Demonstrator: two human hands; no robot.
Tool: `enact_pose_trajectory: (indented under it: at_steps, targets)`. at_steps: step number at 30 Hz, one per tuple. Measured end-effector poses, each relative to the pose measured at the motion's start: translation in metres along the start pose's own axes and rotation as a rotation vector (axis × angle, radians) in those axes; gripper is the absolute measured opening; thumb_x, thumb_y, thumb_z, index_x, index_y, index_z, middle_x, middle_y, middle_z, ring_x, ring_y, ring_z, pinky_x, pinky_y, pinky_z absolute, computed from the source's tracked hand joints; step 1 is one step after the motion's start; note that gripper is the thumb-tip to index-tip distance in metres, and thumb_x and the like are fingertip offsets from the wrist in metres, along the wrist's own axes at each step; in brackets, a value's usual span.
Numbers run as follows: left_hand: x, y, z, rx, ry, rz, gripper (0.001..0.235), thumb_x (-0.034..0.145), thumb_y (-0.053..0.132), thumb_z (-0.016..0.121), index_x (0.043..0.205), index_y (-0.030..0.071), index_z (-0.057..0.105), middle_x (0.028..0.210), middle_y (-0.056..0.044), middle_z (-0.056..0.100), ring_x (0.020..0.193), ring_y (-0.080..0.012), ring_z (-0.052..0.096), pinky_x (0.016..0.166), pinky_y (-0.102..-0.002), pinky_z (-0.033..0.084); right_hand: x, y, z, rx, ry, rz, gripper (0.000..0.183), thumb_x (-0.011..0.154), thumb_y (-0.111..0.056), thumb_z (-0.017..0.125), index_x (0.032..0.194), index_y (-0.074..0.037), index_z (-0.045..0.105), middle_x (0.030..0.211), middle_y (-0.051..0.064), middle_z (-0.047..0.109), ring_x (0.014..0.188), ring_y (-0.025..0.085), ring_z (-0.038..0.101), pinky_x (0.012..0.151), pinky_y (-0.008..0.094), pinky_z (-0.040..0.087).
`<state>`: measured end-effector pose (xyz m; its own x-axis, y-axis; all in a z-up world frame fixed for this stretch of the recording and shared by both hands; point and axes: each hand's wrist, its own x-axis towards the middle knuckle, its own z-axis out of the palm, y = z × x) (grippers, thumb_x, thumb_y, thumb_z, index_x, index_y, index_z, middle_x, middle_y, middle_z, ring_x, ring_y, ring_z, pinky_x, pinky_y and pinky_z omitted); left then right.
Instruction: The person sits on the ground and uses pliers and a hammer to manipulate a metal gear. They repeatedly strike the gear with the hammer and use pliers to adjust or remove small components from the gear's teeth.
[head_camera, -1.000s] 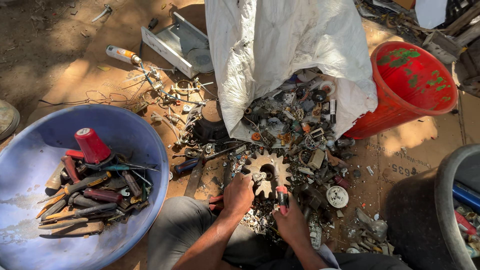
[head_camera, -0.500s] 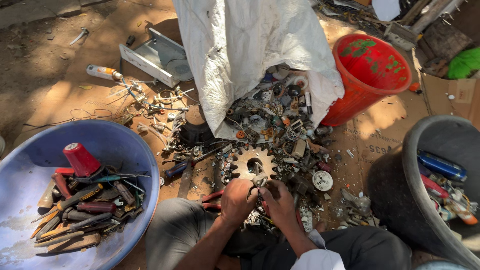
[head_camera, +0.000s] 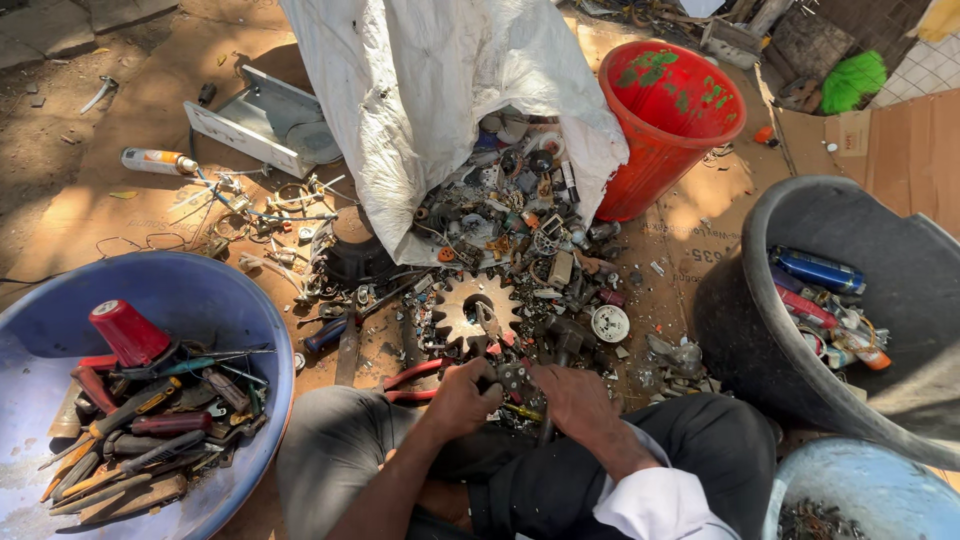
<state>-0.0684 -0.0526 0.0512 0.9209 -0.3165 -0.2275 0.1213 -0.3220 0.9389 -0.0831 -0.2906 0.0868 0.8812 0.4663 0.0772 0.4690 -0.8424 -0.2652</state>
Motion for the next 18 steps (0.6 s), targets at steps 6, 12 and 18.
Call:
enact_pose_trajectory:
  at_steps: [6,12,18]
  targets:
    - [0.013,-0.028,-0.02,-0.46,-0.025,-0.003,0.013,0.083,0.007,0.073,0.086,0.0,0.062,0.073,-0.008,0.069,0.063,-0.0137,0.066,0.058,-0.031,0.054,-0.056,0.021,-0.053,0.292,0.254,0.374,0.027,0.09,-0.024,0.073,0.105,-0.002,0.076,0.097,0.017,0.078,0.082,0.031,0.077,0.071,0.038,0.059]
    - [0.03,-0.055,-0.016,-0.522,0.129,0.059,0.015,0.084,-0.001,0.077,0.092,-0.003,0.064,0.084,-0.007,0.065,0.074,-0.0125,0.061,0.066,-0.027,0.051,-0.218,0.073,-0.114,-0.023,0.446,0.735,0.029,0.091,-0.037,0.073,0.107,-0.013,0.077,0.104,0.007,0.078,0.088,0.018,0.077,0.075,0.031,0.061]
    - [0.038,-0.039,-0.018,-0.765,0.143,-0.02,0.046,0.081,-0.004,0.066,0.124,0.002,0.053,0.093,-0.01,0.076,0.082,-0.0148,0.073,0.078,-0.023,0.057,-0.303,0.118,-0.142,-0.267,0.201,1.029,0.071,0.093,-0.038,0.076,0.14,0.013,0.062,0.114,0.032,0.072,0.111,0.041,0.071,0.094,0.051,0.059]
